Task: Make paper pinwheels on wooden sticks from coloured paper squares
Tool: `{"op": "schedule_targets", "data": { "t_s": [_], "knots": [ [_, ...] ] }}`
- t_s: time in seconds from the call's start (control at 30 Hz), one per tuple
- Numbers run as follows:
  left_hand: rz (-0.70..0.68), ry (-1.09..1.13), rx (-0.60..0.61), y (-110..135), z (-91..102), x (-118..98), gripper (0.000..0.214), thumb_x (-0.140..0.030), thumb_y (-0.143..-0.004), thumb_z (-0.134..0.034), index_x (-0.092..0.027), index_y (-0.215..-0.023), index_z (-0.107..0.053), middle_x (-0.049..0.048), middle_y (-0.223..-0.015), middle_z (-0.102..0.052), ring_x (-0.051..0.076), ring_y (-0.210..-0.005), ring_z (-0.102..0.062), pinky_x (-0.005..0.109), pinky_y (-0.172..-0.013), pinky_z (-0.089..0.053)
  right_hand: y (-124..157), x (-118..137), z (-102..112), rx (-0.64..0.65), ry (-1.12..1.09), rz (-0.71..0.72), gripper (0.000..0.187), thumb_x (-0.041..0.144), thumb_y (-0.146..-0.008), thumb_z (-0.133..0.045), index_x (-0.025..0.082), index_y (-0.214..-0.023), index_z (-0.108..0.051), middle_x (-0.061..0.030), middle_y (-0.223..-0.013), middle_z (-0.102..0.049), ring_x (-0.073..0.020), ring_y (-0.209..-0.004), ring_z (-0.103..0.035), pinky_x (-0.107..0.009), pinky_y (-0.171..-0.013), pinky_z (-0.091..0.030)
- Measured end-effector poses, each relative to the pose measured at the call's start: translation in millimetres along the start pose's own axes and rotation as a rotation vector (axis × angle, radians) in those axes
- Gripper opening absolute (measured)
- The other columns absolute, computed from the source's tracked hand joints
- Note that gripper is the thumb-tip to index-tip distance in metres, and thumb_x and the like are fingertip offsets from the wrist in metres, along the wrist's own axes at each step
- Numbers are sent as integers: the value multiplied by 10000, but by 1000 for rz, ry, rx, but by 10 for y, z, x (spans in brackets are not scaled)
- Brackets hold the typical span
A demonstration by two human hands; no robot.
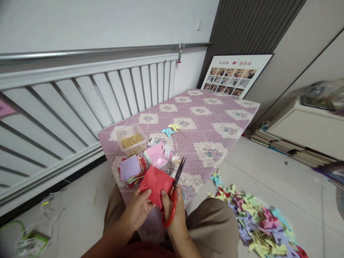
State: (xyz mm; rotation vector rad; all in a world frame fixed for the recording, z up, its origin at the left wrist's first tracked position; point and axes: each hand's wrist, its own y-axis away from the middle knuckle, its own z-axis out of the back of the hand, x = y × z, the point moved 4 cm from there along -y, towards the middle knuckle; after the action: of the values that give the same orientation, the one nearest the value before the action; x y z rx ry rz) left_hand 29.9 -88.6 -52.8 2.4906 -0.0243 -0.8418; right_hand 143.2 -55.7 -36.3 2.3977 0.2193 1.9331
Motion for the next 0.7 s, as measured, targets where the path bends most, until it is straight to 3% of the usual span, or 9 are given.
{"op": "schedule_targets", "data": {
  "t_s": [0.23,0.47,0.57,0.7],
  "knots": [
    [97,37,5,18,-70,-17,317,-207,-593,-821,-182,-833,-615,3,-773,-714,116,-608,-638,190,-485,-417,-12,-35,40,-27,63,2,449,442,-763,-701,215,-1110,-530,11,-729,-642,-154,-564,-581,-230,-496,-464],
    [-53,27,-67,-101,-8,-224,304,-230,-580,-822,-170,-777,-599,-1,-700,-707,131,-592,-650,216,-530,-461,57,-23,130,10,-38,10,549,473,-870,-580,223,-1316,-382,64,-619,-508,-123,-490,-465,-203,-422,-395],
    [-115,26,-90,-144,17,-344,274,-232,-590,-812,-171,-762,-608,5,-715,-713,142,-632,-669,226,-574,-492,148,-19,203,133,-66,-4,517,483,-888,-554,231,-1316,-406,34,-683,-526,-119,-524,-464,-199,-436,-394],
    [-166,44,-102,-187,33,-442,243,-204,-610,-793,-167,-765,-610,5,-718,-709,146,-634,-672,243,-599,-513,323,-108,249,361,-66,-146,547,579,-856,-535,249,-1291,-495,-7,-739,-562,-119,-525,-481,-220,-462,-408]
  ]
}}
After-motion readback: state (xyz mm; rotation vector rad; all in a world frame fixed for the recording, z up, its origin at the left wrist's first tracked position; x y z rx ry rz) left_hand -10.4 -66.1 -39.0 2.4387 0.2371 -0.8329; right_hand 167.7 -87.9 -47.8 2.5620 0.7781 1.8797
